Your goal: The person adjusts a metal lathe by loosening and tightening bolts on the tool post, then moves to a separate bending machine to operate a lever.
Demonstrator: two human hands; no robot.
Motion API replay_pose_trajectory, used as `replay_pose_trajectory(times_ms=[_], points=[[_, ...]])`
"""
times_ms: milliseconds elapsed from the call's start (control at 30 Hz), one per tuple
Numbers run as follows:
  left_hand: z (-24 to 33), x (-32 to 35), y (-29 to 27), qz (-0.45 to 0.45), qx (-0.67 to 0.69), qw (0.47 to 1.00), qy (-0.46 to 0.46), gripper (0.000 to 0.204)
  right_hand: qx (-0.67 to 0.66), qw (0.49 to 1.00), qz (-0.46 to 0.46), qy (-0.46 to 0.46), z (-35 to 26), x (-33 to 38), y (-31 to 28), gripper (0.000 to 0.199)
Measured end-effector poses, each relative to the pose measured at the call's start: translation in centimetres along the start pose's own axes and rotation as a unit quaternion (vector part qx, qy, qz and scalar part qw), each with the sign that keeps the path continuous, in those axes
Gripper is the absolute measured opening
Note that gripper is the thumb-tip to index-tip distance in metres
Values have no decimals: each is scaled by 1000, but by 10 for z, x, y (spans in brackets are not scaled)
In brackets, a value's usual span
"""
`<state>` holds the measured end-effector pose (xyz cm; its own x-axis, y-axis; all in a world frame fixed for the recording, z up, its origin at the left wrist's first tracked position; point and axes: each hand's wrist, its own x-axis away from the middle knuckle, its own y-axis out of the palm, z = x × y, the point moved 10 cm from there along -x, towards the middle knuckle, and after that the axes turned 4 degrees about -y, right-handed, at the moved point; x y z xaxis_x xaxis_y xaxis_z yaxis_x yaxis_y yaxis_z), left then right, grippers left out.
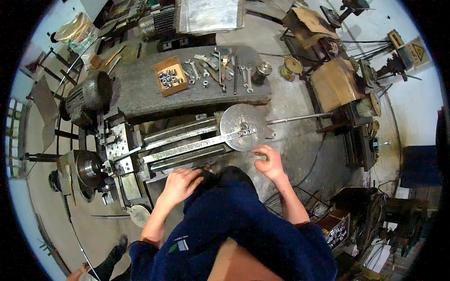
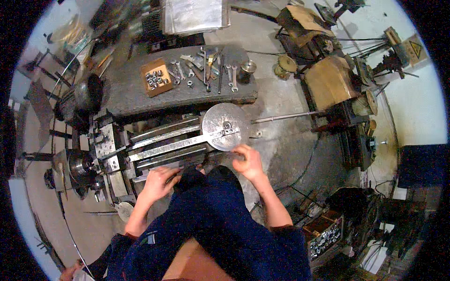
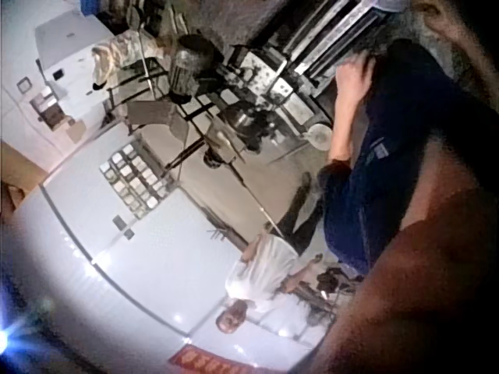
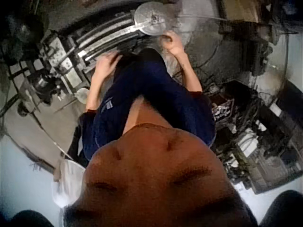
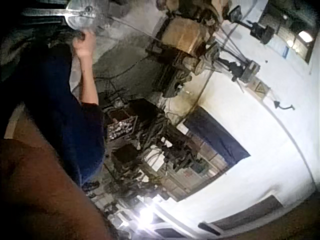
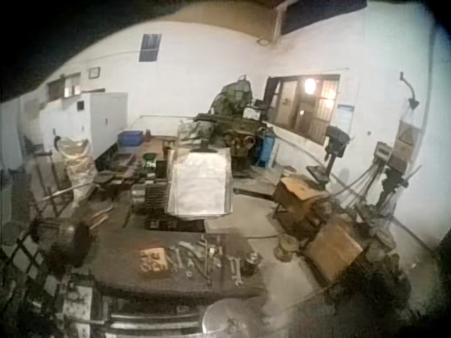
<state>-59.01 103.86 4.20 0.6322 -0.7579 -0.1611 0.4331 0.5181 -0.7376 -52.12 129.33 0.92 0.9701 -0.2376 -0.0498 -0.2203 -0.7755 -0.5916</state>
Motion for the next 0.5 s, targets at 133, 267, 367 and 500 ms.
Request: replay_pose_trajectory(times_ms=[133,267,367,500], points=[[-20,0,-21,12,8,996,-83,19,6,997,-57,-60,-13,-92,21,37],[-37,3,-23,-8,-14,986,-169,18,65,991,-47,-105,-4,-192,44,44],[-45,-1,-24,16,-4,976,-219,16,153,985,-27,-81,31,-248,66,45],[-57,-4,-18,46,36,953,-296,16,207,971,-112,-37,54,-284,96,43]])
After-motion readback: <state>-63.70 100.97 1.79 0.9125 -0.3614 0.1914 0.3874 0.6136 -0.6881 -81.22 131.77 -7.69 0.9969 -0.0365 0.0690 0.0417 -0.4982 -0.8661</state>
